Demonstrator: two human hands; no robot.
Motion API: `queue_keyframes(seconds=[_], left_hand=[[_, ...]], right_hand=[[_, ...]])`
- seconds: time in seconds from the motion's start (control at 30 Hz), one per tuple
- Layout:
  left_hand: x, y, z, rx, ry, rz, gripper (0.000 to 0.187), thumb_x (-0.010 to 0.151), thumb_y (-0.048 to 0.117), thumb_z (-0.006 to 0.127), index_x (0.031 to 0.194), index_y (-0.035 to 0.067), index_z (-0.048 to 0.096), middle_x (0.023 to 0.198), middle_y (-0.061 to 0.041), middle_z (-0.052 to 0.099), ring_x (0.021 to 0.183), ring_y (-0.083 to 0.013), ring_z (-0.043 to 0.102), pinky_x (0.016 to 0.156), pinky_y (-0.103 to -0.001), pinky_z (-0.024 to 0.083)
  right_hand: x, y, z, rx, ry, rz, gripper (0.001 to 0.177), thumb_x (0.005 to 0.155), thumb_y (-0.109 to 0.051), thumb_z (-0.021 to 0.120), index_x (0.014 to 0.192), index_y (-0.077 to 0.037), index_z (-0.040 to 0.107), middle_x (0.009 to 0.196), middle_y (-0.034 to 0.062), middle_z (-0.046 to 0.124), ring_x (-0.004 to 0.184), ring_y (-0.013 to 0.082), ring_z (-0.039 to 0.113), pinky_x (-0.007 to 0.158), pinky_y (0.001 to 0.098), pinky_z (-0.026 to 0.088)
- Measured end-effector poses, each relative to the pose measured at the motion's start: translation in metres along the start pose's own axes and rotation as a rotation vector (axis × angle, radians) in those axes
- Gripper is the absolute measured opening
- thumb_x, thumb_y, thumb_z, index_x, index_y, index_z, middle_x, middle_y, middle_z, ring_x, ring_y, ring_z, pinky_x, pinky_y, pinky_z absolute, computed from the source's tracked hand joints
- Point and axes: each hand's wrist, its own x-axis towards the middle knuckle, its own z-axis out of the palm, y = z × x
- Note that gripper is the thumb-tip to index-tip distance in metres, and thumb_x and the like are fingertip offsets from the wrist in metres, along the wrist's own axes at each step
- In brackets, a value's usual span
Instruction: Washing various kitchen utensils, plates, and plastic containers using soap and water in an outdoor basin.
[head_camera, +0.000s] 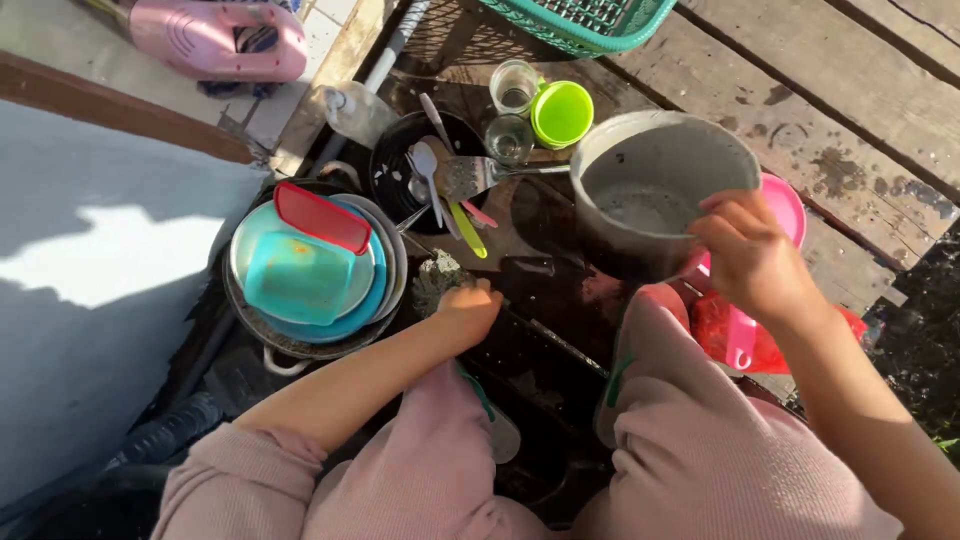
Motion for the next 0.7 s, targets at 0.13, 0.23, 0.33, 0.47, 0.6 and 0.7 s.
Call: queue_keyframes(seconds=[0.13,0.23,0.33,0.47,0.6,0.7], left_hand=[[0.039,-0.020,0.074,0.231,0.050,-0.070,0.040,0.089,0.019,0.068,0.128,0.009,0.066,0.136,-0.017,0.056,0.125,-0.0367,0.058,0.096,-0.047,0.052],[0.049,-0.040,0.089,0.369,0.097,-0.158,0.042,0.089,0.021,0.066,0.129,0.009,0.065,0.136,-0.018,0.055,0.123,-0.0406,0.056,0.093,-0.050,0.050],[0.058,-0.051,0.104,0.351,0.159,-0.172,0.037,0.092,0.020,0.062,0.128,0.009,0.065,0.134,-0.019,0.056,0.119,-0.0444,0.057,0.092,-0.053,0.050],[0.103,-0.079,0.161,0.361,0.435,-0.033,0.024,0.100,0.017,0.057,0.116,0.005,0.070,0.124,-0.017,0.062,0.126,-0.0415,0.058,0.111,-0.051,0.048],[0.061,-0.076,0.108,0.319,0.703,0.093,0.016,0.094,0.017,0.059,0.100,0.004,0.067,0.117,-0.016,0.066,0.129,-0.0415,0.061,0.111,-0.049,0.052],[0.015,-0.054,0.042,-0.013,0.452,0.087,0.020,0.088,0.019,0.059,0.102,0.005,0.060,0.107,-0.020,0.070,0.112,-0.0440,0.067,0.090,-0.049,0.057]], right_hand=[[-0.003,-0.001,0.077,-0.093,-0.255,-0.376,0.033,0.065,0.002,0.066,0.097,-0.005,0.065,0.099,0.0107,0.065,0.121,0.0342,0.062,0.098,0.0474,0.055],[-0.025,0.017,0.116,-0.176,-0.321,-0.527,0.038,0.061,-0.007,0.070,0.098,-0.007,0.067,0.101,0.0095,0.067,0.126,0.0351,0.059,0.097,0.0503,0.053],[-0.044,0.024,0.140,-0.241,-0.314,-0.609,0.038,0.063,-0.007,0.071,0.100,-0.009,0.068,0.106,0.0071,0.068,0.134,0.0358,0.055,0.102,0.0576,0.050],[-0.063,0.019,0.167,-0.209,-0.431,-0.577,0.043,0.072,-0.014,0.073,0.115,-0.010,0.069,0.135,0.0076,0.063,0.142,0.0364,0.047,0.108,0.0625,0.044],[-0.055,-0.002,0.164,0.016,-0.371,-0.450,0.049,0.086,-0.024,0.073,0.130,-0.006,0.064,0.148,0.0137,0.053,0.142,0.0378,0.044,0.107,0.0628,0.042],[-0.047,-0.013,0.150,-0.250,-0.233,-0.373,0.045,0.083,-0.023,0.070,0.127,-0.011,0.067,0.143,0.0115,0.056,0.137,0.0343,0.048,0.109,0.0662,0.037]])
